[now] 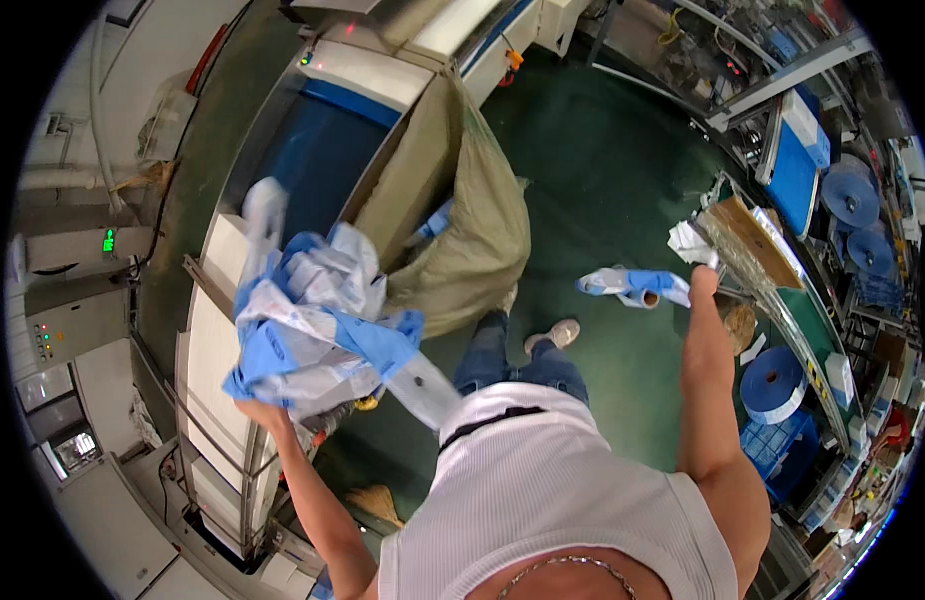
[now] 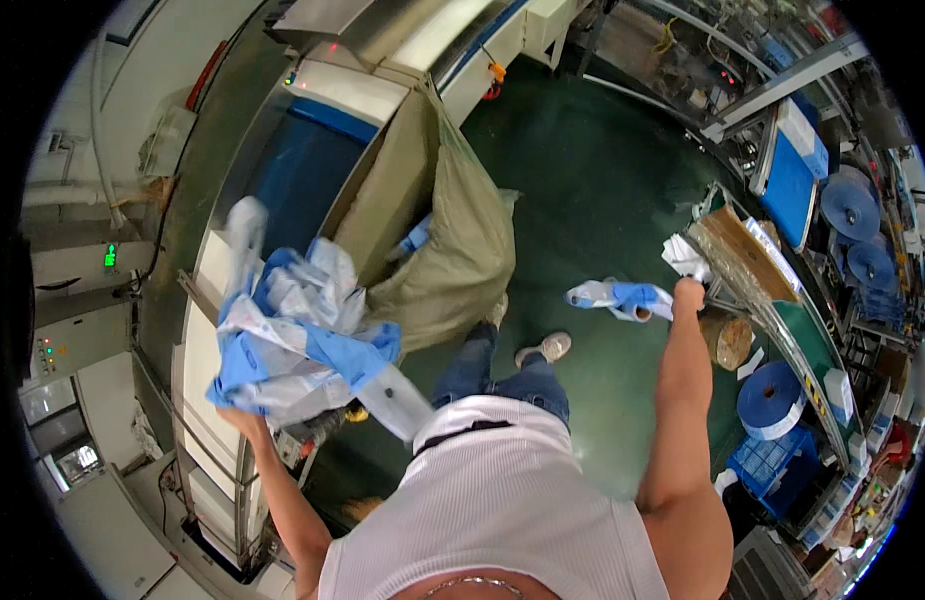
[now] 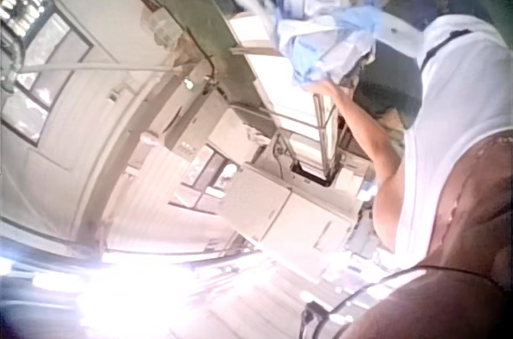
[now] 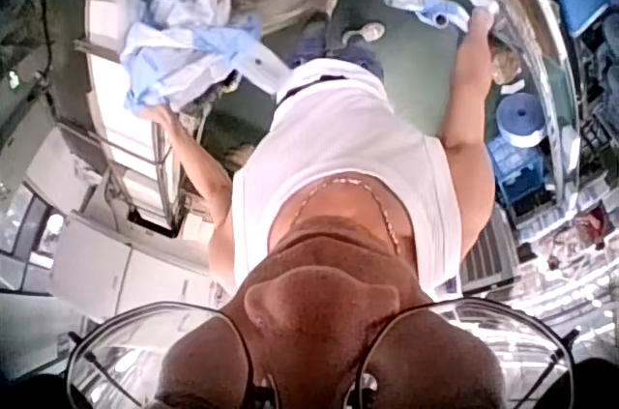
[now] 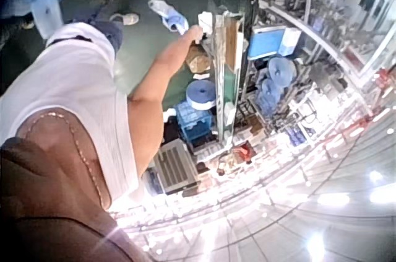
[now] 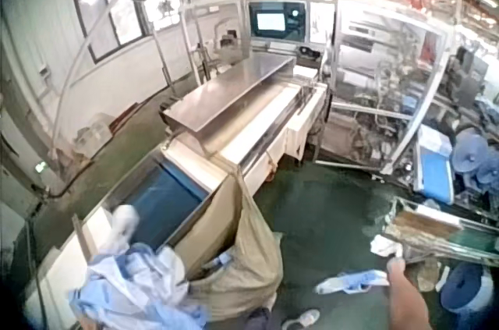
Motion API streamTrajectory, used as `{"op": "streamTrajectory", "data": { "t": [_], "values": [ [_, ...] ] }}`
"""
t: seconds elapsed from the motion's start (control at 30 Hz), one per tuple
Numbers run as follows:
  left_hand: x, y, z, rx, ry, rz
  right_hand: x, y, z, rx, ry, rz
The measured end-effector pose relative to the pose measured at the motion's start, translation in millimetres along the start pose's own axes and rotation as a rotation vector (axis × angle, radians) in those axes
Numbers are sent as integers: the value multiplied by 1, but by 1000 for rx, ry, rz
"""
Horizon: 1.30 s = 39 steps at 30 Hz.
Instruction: The person gathers discarded plastic and paper material from the floor and machine area by hand, places them into a large sack, and then moves more paper scraps into a blue bin.
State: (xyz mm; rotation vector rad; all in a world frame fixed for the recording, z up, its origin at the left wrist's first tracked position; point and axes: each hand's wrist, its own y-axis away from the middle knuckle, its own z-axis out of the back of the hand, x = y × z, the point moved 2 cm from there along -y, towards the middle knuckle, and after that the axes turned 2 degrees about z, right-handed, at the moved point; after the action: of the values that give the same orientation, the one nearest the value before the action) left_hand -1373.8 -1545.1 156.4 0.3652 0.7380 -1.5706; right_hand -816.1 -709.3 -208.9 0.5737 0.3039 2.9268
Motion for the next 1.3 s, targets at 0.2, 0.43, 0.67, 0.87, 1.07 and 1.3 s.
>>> {"op": "streamTrajectory", "data": {
  "t": [0.2,0.43,0.67,0.87,1.07,1.3],
  "values": [
    [-37,38,-4,-36,60,130,281,310,-65,622,301,1058],
    [-88,-27,-12,50,86,-59,408,514,-198,1050,311,1507],
    [-164,-133,-78,-116,517,-279,324,472,-272,776,522,1663],
    [-79,-67,-255,523,165,-121,323,471,-96,900,580,1460],
    [19,113,-392,1516,-678,-313,324,481,-75,875,508,1472],
    [51,106,-338,1605,-1173,-423,325,497,-69,840,469,1315]
  ]
}}
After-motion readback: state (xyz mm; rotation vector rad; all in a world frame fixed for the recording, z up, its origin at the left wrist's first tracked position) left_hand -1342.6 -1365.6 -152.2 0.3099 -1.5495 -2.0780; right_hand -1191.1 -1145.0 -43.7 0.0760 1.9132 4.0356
